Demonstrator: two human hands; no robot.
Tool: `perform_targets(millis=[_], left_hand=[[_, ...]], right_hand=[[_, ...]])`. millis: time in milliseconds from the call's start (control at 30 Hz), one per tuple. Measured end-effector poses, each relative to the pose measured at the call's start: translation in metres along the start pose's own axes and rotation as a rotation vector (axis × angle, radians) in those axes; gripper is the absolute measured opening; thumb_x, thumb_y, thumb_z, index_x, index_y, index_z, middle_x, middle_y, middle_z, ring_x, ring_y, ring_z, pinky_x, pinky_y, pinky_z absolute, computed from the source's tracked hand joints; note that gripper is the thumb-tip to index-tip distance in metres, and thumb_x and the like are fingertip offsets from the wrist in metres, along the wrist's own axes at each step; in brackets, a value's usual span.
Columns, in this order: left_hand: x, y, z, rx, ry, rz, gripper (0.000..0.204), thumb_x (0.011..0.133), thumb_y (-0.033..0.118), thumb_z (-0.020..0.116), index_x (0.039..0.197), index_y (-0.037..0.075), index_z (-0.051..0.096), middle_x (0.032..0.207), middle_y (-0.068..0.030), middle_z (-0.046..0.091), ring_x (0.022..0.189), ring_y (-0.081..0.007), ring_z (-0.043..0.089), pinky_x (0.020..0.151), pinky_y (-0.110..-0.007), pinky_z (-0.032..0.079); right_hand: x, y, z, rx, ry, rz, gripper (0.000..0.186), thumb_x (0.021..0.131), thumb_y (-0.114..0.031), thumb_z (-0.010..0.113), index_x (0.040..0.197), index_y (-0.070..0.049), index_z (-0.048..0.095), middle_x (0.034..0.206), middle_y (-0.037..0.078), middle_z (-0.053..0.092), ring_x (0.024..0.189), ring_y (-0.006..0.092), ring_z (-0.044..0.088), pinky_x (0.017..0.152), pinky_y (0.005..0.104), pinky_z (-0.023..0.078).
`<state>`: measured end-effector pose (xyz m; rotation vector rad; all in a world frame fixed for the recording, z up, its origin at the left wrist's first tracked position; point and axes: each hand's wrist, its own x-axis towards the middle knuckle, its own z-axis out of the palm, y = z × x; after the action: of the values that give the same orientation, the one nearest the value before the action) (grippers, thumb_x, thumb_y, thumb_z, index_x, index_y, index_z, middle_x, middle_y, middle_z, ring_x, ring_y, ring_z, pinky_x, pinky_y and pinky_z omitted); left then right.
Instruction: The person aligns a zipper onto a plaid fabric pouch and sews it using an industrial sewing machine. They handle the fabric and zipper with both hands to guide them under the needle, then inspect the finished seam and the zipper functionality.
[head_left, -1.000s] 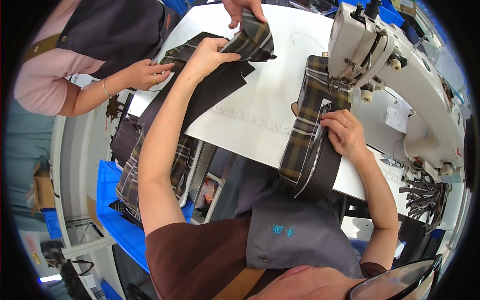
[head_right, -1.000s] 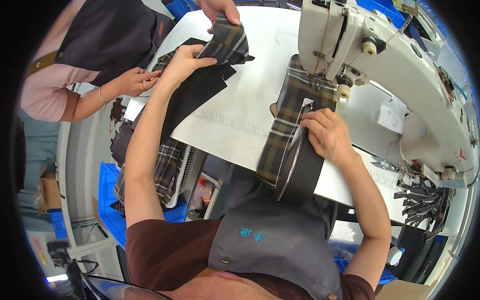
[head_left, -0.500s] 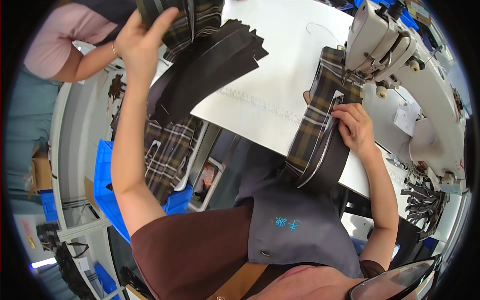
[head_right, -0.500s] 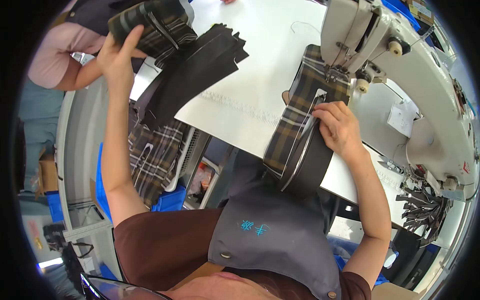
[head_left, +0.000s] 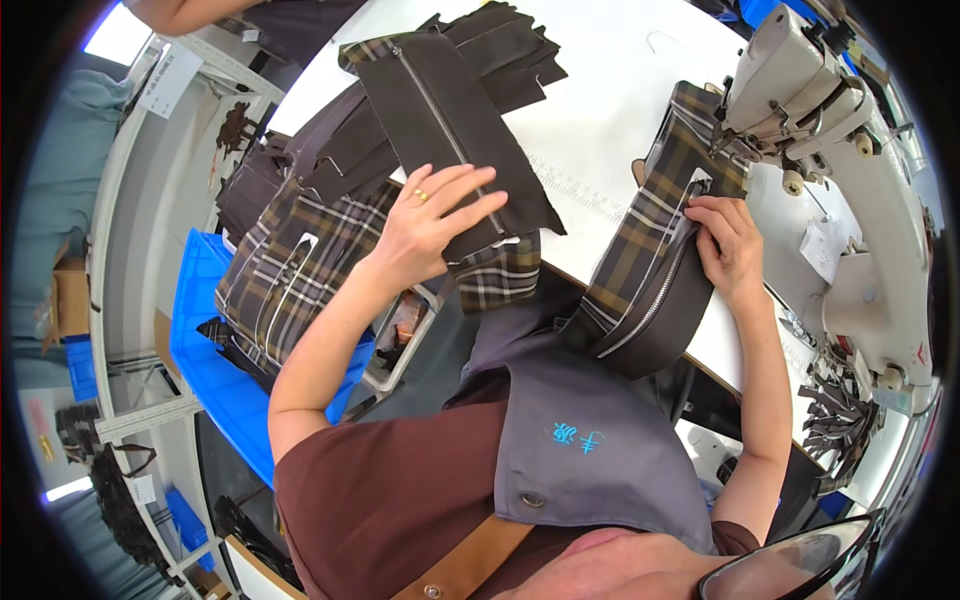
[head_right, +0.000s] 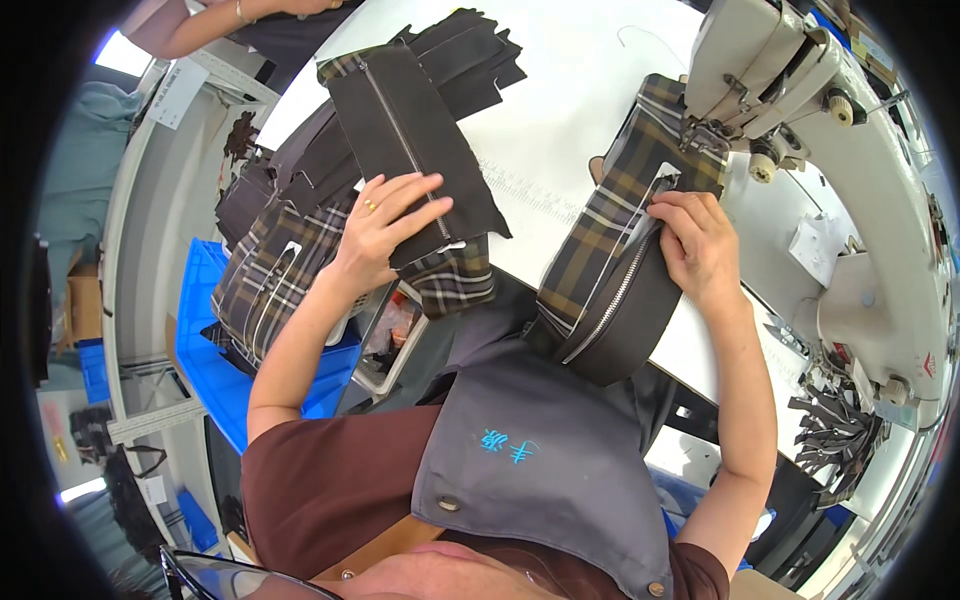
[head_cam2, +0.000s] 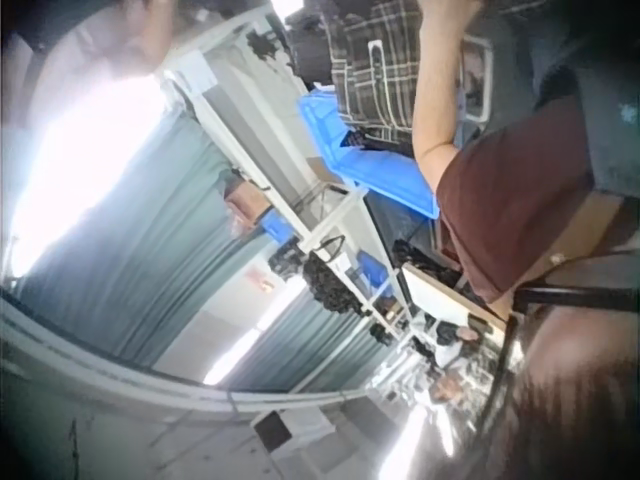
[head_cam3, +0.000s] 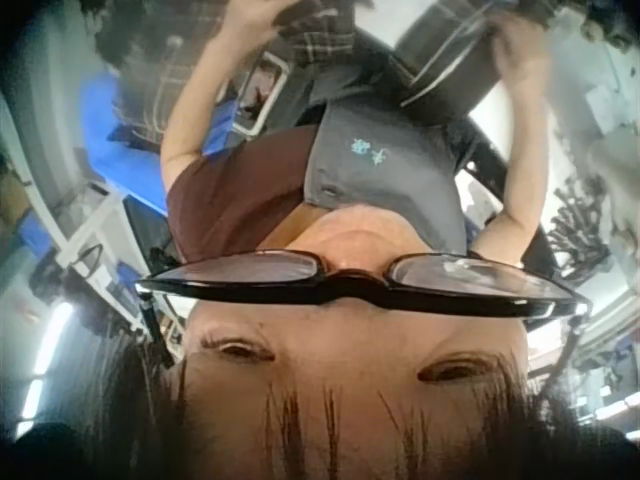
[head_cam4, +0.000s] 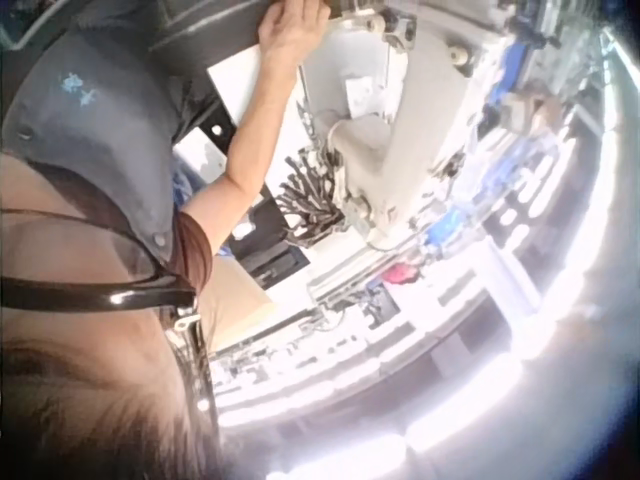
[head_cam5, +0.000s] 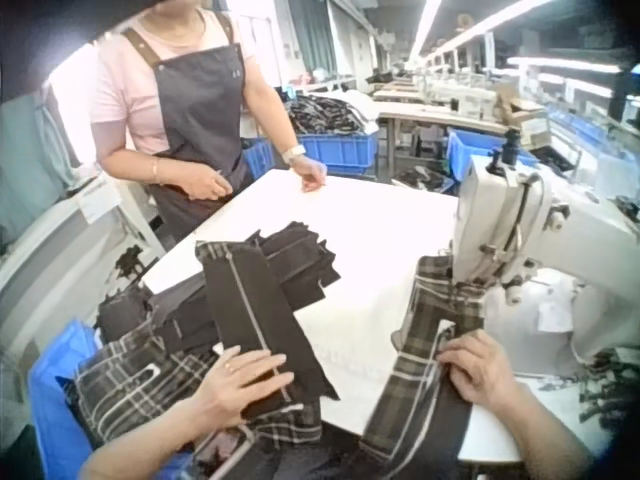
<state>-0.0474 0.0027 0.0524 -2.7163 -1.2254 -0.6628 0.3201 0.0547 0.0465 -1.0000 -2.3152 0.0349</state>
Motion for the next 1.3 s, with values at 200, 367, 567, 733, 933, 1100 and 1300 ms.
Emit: perform_targets(millis=[200,367,567,733,933,1100,1300], left_hand=[[0.007,-0.01,0.01,-0.407,0.151,-0.136,0.035,0.07,0.001,0.065,0.105,0.004,0.065,0.104,-0.0113,0.066,0.098,-0.025,0.064,0.084,-0.031,0.05],[0.03,-0.025,-0.036,-0.15,0.475,-0.173,0.028,0.078,0.001,0.059,0.106,-0.002,0.064,0.105,-0.013,0.066,0.096,-0.0248,0.065,0.083,-0.031,0.051],[0.024,-0.029,0.007,0.067,0.048,-0.012,0.041,0.069,-0.005,0.056,0.109,0.003,0.063,0.112,-0.0116,0.063,0.105,-0.0275,0.061,0.088,-0.035,0.048],[0.02,-0.02,0.011,-0.072,-0.032,-0.179,0.058,0.061,-0.013,0.053,0.117,0.003,0.059,0.123,-0.0119,0.057,0.116,-0.0286,0.053,0.094,-0.036,0.044],[0.05,-0.002,-0.035,-0.278,-0.402,-0.334,0.066,0.06,0.006,0.069,0.123,0.005,0.055,0.128,-0.0125,0.054,0.128,-0.0304,0.04,0.101,-0.04,0.036],[0.106,-0.008,-0.032,-0.696,-0.462,0.018,0.046,0.067,0.018,0.074,0.11,0.007,0.064,0.11,-0.0112,0.063,0.113,-0.0309,0.054,0.096,-0.035,0.039],[0.166,0.051,0.068,-0.544,-0.103,0.159,0.018,0.075,0.005,0.067,0.093,0.004,0.065,0.088,-0.0065,0.06,0.079,-0.0251,0.058,0.071,-0.033,0.047]], right_hand=[[-0.002,0.003,0.0,-0.002,0.032,-0.024,0.026,0.064,0.008,0.061,0.087,-0.005,0.061,0.095,0.005,0.063,0.084,0.0243,0.058,0.072,0.033,0.049],[-0.002,0.005,0.0,0.023,0.007,-0.007,0.029,0.065,0.008,0.058,0.09,-0.005,0.062,0.098,0.005,0.063,0.087,0.0254,0.058,0.075,0.0332,0.049],[-0.006,0.006,0.001,-0.038,0.051,-0.034,0.027,0.063,0.004,0.064,0.088,-0.005,0.062,0.095,0.004,0.062,0.086,0.0224,0.059,0.07,0.0314,0.051],[-0.01,0.004,0.002,-0.127,0.11,-0.026,0.02,0.067,0.001,0.065,0.086,-0.004,0.061,0.092,0.005,0.061,0.08,0.0221,0.06,0.064,0.0309,0.052],[-0.014,0.005,-0.002,-0.095,0.084,0.007,0.015,0.07,-0.001,0.064,0.085,-0.004,0.061,0.09,0.006,0.061,0.076,0.0218,0.062,0.061,0.0301,0.052],[-0.015,0.005,-0.001,-0.082,0.087,0.034,0.015,0.071,-0.002,0.064,0.085,-0.004,0.062,0.09,0.006,0.061,0.075,0.0213,0.062,0.061,0.0299,0.052],[-0.013,0.004,-0.002,-0.053,0.047,0.043,0.022,0.067,0.001,0.067,0.088,-0.003,0.063,0.094,0.007,0.061,0.077,0.0222,0.062,0.061,0.03,0.052]])
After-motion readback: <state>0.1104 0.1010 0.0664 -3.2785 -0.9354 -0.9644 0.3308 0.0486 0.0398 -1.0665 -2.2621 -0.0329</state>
